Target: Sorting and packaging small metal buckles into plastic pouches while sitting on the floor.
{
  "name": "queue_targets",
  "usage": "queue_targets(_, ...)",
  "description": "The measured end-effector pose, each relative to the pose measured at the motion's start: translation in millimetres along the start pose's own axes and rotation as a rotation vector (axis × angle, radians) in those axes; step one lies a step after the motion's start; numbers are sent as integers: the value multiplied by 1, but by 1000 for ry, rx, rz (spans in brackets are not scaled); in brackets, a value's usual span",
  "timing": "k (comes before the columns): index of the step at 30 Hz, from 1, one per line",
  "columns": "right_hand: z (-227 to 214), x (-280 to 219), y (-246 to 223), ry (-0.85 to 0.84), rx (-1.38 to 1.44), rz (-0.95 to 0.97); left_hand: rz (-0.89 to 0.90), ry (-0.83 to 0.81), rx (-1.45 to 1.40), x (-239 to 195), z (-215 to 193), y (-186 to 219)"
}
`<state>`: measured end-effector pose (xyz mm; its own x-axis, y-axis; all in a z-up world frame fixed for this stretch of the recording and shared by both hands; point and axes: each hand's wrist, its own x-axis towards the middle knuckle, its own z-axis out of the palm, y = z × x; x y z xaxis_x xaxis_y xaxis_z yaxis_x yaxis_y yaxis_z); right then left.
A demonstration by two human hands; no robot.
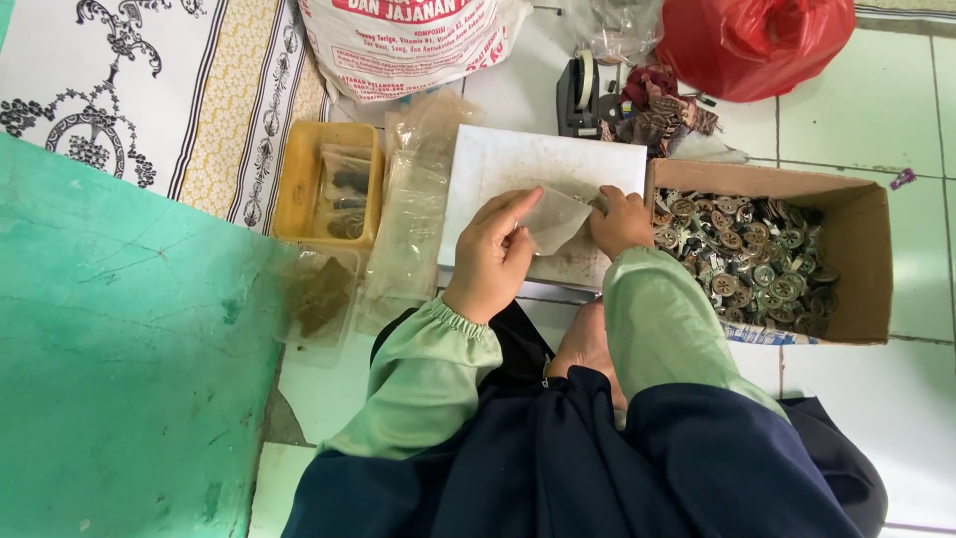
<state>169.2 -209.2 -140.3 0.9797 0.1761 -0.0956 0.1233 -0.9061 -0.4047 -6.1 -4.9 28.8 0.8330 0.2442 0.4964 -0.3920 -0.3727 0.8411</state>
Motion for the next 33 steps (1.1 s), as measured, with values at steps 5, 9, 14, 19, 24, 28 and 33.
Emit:
queue_targets(5, 12, 10, 15, -46, -41, 28, -4, 2, 2, -11, 1, -13)
queue_targets(9, -6, -5, 14, 9, 162, 25, -4, 12, 10, -15, 3, -13)
queue_targets(14, -22, -52, -14, 243, 637, -49, -1, 22, 13, -16, 6, -16)
queue_targets(19, -103, -116, -79, 614, 1053, -498, -24, 2, 5, -16, 3, -16)
queue_targets(24, -155, -131, -113, 541, 625, -851, -19, -19, 12, -16, 9, -13)
queue_targets(28, -132, -116, -103, 501, 659, -712, -13, -17, 10, -16, 10, -25)
queue_targets(33, -65, -66, -50, 301, 729, -232, 18, -9, -4, -2, -10, 9)
